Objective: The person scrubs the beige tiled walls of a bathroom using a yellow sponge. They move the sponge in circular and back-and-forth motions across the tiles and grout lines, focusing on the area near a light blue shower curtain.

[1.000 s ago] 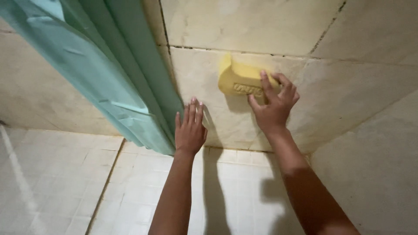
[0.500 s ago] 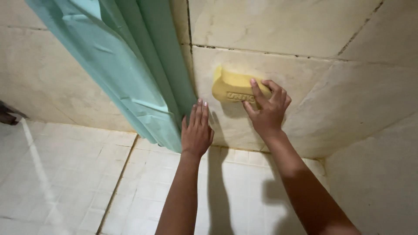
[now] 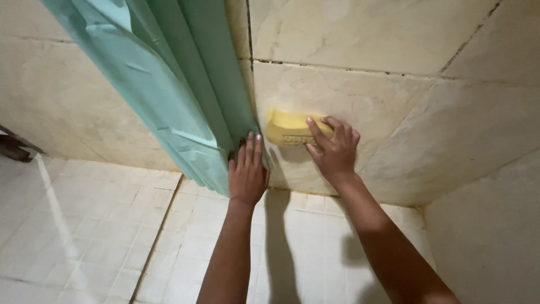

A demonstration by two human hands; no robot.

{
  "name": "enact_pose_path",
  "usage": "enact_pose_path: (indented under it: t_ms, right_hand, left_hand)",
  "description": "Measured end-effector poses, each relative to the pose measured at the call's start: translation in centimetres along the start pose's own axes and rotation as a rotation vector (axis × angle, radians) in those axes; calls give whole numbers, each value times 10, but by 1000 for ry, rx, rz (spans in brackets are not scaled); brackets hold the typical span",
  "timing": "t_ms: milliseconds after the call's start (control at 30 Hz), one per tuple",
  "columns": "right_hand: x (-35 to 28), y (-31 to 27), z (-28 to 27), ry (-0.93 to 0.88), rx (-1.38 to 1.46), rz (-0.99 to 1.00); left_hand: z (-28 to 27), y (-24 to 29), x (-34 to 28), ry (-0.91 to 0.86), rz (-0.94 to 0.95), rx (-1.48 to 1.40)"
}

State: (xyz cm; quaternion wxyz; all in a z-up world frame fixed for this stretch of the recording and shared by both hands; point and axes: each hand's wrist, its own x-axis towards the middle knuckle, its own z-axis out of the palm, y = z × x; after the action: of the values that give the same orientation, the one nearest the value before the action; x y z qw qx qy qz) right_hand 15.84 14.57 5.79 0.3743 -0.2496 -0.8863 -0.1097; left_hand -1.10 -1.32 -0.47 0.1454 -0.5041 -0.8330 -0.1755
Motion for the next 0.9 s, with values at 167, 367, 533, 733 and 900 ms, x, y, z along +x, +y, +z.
enact_pose_path:
  t_ms: [167,367,533,733,900]
  right_hand:
    - [-5,-3,3,-36,15,-23]
    - [-10,-6,12,-49,9,-35]
    - [-15,-8,16,-78,-24,-36]
    - [-34,1,29,-136,-42,-80]
    - [-58,11,42,-265,-72,-129]
  left_hand:
    - [-6,-2,0,-60,-9,21]
    - [-5,-5,0,-92,1,58]
    - [6,-3,-1,-110,21,87]
    - [1,1,-2,-94,-13,19]
    - [-6,6,-2,-66,31,1]
